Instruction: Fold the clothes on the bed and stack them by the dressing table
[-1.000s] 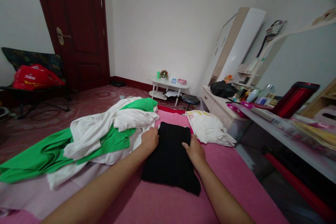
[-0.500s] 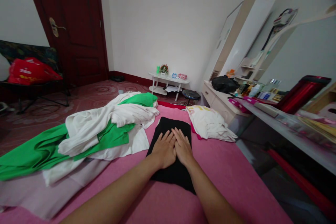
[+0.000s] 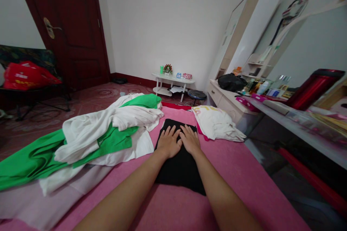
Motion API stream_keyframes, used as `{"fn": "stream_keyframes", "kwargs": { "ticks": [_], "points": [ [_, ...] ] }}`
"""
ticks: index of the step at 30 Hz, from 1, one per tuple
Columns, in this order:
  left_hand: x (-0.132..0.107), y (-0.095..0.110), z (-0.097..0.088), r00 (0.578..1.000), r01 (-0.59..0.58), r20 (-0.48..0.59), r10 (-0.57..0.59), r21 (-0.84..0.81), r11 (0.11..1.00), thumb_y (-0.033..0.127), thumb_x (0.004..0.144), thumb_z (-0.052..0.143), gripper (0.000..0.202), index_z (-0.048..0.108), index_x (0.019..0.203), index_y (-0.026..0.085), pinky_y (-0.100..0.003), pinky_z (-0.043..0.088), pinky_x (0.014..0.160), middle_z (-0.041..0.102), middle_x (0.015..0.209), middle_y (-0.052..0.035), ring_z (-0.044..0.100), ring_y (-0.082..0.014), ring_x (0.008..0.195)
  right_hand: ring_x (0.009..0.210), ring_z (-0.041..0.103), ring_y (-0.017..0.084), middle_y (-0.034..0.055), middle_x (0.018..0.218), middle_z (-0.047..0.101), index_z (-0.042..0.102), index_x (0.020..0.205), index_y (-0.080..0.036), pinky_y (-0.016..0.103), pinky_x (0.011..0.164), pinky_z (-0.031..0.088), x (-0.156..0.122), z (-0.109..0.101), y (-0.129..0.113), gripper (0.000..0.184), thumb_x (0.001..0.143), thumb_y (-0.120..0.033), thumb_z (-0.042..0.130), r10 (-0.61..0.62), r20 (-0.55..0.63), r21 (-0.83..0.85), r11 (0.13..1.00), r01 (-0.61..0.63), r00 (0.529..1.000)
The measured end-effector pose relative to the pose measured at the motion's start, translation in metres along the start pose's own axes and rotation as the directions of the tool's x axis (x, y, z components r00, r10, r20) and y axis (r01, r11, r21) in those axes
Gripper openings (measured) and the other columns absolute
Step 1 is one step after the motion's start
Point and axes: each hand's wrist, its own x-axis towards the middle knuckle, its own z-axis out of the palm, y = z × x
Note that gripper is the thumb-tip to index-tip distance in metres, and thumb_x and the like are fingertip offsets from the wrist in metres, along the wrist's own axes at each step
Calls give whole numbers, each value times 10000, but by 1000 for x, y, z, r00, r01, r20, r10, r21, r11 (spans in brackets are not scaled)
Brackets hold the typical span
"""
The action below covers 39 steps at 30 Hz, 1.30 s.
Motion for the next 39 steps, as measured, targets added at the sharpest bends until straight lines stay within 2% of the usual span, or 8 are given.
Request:
{"fn": "stream_keyframes", "kwargs": {
  "ticks": [13, 19, 26, 30, 33, 35, 37, 39],
  "points": [
    [37, -23, 10, 984, 126, -105, -141, -132, 983, 477, 950, 332, 514, 398, 1414, 264, -483, 199, 1128, 252, 1547, -78, 193, -288, 1423, 1330, 357, 247, 124, 1400, 472, 556, 1264, -148, 388, 1100, 237, 38, 9, 26, 435, 941, -349, 346, 124, -208, 43, 992, -118, 970],
    [51, -34, 6, 906, 260, -251, -340, -303, 917, 344, 932, 431, 490, 422, 1356, 99, -418, 276, 1094, 419, 1413, -197, 363, -302, 1334, 1220, 476, 313, 208, 1267, 556, 518, 1267, -75, 415, 1044, 311, 40, 6, 37, 466, 885, -336, 459, 230, -347, 181, 968, -176, 909],
    [41, -35, 0, 846, 240, -251, -470, -607, 757, 270, 754, 724, 697, 407, 1354, 113, -418, 410, 978, 577, 1254, -203, 550, -326, 1171, 1100, 589, 337, 203, 1178, 628, 490, 1269, -71, 439, 928, 446, 27, 2, 37, 668, 677, -297, 702, 318, -372, 451, 883, -129, 872],
    [46, -27, -43, 883, 112, -216, -417, -766, 633, 111, 660, 776, 685, 487, 1281, 85, -371, 519, 818, 694, 1024, -143, 677, -260, 909, 819, 686, 249, 86, 928, 721, 618, 1044, -134, 358, 740, 541, 22, -35, 24, 415, 663, -275, 700, 279, -325, 604, 796, -28, 904],
    [47, -9, -109, 892, -134, -352, -284, -805, 577, 107, 682, 754, 769, 414, 1367, 185, -307, 511, 847, 687, 1078, -50, 664, -187, 933, 855, 666, 201, 53, 1009, 696, 574, 1100, -166, 328, 765, 532, 12, -95, 2, 440, 703, -322, 685, 258, -488, 707, 678, 203, 834],
    [37, 4, -154, 779, -522, -625, -53, -693, 498, 105, 663, 753, 793, 412, 1375, 176, -331, 487, 889, 658, 1140, -60, 632, -214, 1013, 859, 644, 186, 25, 978, 684, 576, 1081, -182, 329, 791, 515, -2, -138, -13, 451, 680, -327, 722, 212, -681, 655, 604, 454, 701],
    [19, 11, -182, 627, -679, -776, 66, -503, 534, 102, 673, 724, 672, 503, 1303, 166, -347, 457, 917, 647, 1151, -59, 604, -227, 1045, 827, 625, 173, 1, 895, 668, 607, 978, -190, 313, 786, 496, -24, -165, -22, 359, 658, -283, 741, 95, -788, 499, 678, 540, 609],
    [-7, 9, -182, 552, -719, -808, 205, -337, 608, 88, 702, 664, 423, 634, 1117, 166, -346, 436, 916, 664, 1080, -50, 592, -219, 1020, 848, 617, 182, 2, 871, 658, 613, 875, -197, 318, 804, 480, -50, -167, -19, 247, 647, -197, 708, -44, -805, 381, 726, 572, 592]
  ]
}}
